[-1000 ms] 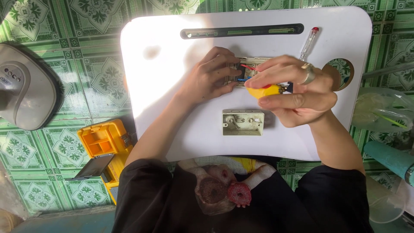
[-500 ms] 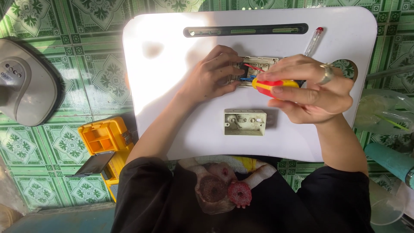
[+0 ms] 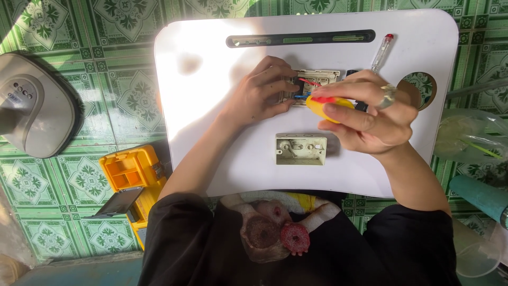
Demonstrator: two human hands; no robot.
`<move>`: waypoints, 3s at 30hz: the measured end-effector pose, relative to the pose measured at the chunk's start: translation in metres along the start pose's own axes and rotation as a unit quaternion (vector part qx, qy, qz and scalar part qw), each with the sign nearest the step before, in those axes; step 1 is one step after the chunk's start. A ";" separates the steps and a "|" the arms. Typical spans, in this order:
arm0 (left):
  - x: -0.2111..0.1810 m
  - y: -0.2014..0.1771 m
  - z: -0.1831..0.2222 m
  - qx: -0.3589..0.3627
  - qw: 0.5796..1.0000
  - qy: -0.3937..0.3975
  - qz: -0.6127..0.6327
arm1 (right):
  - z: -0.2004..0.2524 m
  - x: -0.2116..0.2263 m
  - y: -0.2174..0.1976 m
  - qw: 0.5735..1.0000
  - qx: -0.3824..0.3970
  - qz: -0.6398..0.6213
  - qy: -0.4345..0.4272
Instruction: The person uses a screwdriver to tighten wires inside a disassembled electrical socket. They then retrieve a red wire from a toolbox, strip its end with pliers, and insert it into a terminal block.
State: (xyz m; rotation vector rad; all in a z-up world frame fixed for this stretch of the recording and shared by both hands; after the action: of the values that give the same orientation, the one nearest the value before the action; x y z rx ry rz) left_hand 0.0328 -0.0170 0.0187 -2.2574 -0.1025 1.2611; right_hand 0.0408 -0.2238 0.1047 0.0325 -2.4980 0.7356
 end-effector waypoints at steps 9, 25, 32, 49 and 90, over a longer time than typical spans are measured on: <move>0.004 0.003 0.002 -0.008 1.000 -0.004 0.012 | 0.006 0.001 0.004 1.000 0.002 -0.029 0.005; 0.002 0.002 0.001 -0.013 1.000 0.006 0.008 | -0.006 0.005 -0.006 0.999 0.035 0.004 0.016; 0.002 0.000 0.000 0.000 1.000 0.000 0.015 | -0.014 0.008 -0.005 0.998 0.044 0.034 -0.016; -0.003 0.001 0.000 -0.001 1.000 -0.003 -0.012 | 0.001 0.002 -0.008 0.989 0.055 0.140 -0.020; -0.010 -0.005 -0.004 0.010 0.997 0.066 -0.047 | 0.008 0.021 -0.023 0.992 0.014 0.003 0.124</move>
State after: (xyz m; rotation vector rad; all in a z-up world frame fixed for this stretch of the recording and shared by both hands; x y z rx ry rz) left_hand 0.0314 -0.0180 0.0310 -2.2846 -0.1456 1.0571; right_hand 0.0225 -0.2445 0.1211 -0.0535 -2.2525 0.7297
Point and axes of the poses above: each hand's wrist, its own z-axis away from the middle knuckle, its own y-axis out of the palm, x = y × z, the point moved 4 cm from there along -z, towards the middle knuckle, and after that the axes turned 5 degrees about z, right-handed, at the moved point
